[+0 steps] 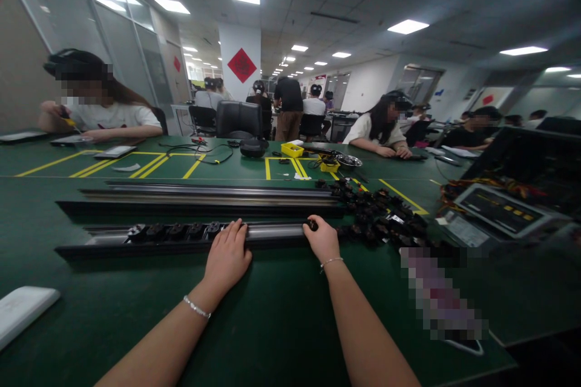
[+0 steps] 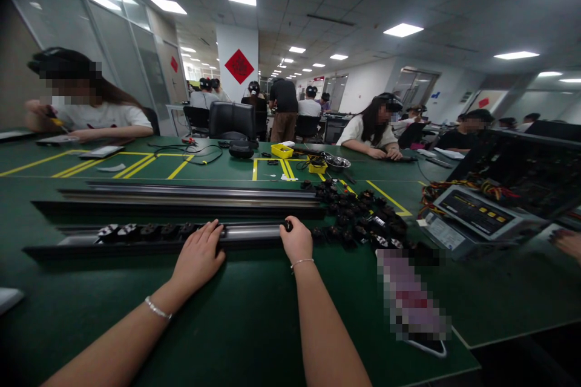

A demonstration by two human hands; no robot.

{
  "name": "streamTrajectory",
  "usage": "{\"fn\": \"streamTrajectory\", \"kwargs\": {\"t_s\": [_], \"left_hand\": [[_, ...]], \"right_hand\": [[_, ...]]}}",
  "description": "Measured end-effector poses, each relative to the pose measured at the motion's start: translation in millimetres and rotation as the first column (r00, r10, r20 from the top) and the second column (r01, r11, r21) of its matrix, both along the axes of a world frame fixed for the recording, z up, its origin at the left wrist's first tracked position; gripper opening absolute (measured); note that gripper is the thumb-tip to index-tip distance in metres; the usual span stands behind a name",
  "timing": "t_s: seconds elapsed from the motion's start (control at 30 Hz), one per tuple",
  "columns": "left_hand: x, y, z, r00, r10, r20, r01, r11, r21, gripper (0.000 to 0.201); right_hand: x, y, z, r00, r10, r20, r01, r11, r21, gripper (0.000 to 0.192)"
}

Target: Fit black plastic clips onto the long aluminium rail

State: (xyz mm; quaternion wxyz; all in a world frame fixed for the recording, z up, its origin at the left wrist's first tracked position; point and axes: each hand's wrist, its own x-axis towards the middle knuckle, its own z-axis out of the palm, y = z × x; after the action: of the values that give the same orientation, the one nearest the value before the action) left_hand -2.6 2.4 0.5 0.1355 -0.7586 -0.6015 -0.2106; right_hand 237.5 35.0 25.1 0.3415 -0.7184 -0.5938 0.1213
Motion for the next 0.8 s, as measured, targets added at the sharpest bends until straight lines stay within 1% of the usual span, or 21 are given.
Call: {"fn": "streamTrajectory", "kwargs": {"t_s": [0.1, 0.17, 0.27, 0.37, 0.43, 0.67, 0.8], "left_hand": [[0.2, -0.4, 0.8, 1.0, -0.002, 0.004, 0.002, 1.0, 0.001, 0.05], [0.5, -0.8, 1.6, 1.0, -0.001, 0.01, 0.001, 1.0, -0.004, 0.051], [0.8, -1.2, 2.2, 1.0, 0.004, 0.005, -0.004, 1.0, -0.008, 0.051], [0.9, -1.1, 1.7, 1.0, 0.01, 0.0, -0.01, 1.0, -0.01, 0.051], [0.7, -0.8, 1.1, 1.0, 0.012, 0.003, -0.012, 1.0, -0.012, 0.051], [0.6, -0.8, 1.3, 1.0, 0.01, -0.009, -0.01, 1.0, -0.006, 0.05], [0.7, -0.8, 1.4, 1.0, 0.005, -0.022, -0.005, 1.0, -0.007, 0.05]], "right_hand": [[-2.6, -0.8, -1.9, 1.0, 0.022, 0.003, -0.022, 0.997, 0.071, 0.024], [-3.8, -1.3, -2.4, 0.999, 0.032, -0.003, -0.032, 0.995, 0.094, 0.023], [-4.8, -1.6, -2.5, 1.0, -0.005, -0.026, 0.006, 0.998, 0.057, 0.027], [-4.7, -1.4, -2.5, 0.997, -0.047, -0.054, 0.047, 0.999, -0.001, 0.038], [-4.2, -1.0, -2.7, 0.996, -0.052, -0.072, 0.051, 0.999, -0.008, 0.042], [-0.8, 1.2, -4.1, 0.994, -0.049, -0.095, 0.05, 0.999, 0.01, 0.042], [1.6, 1.7, -4.4, 0.995, -0.048, -0.092, 0.049, 0.999, 0.004, 0.036]]}}
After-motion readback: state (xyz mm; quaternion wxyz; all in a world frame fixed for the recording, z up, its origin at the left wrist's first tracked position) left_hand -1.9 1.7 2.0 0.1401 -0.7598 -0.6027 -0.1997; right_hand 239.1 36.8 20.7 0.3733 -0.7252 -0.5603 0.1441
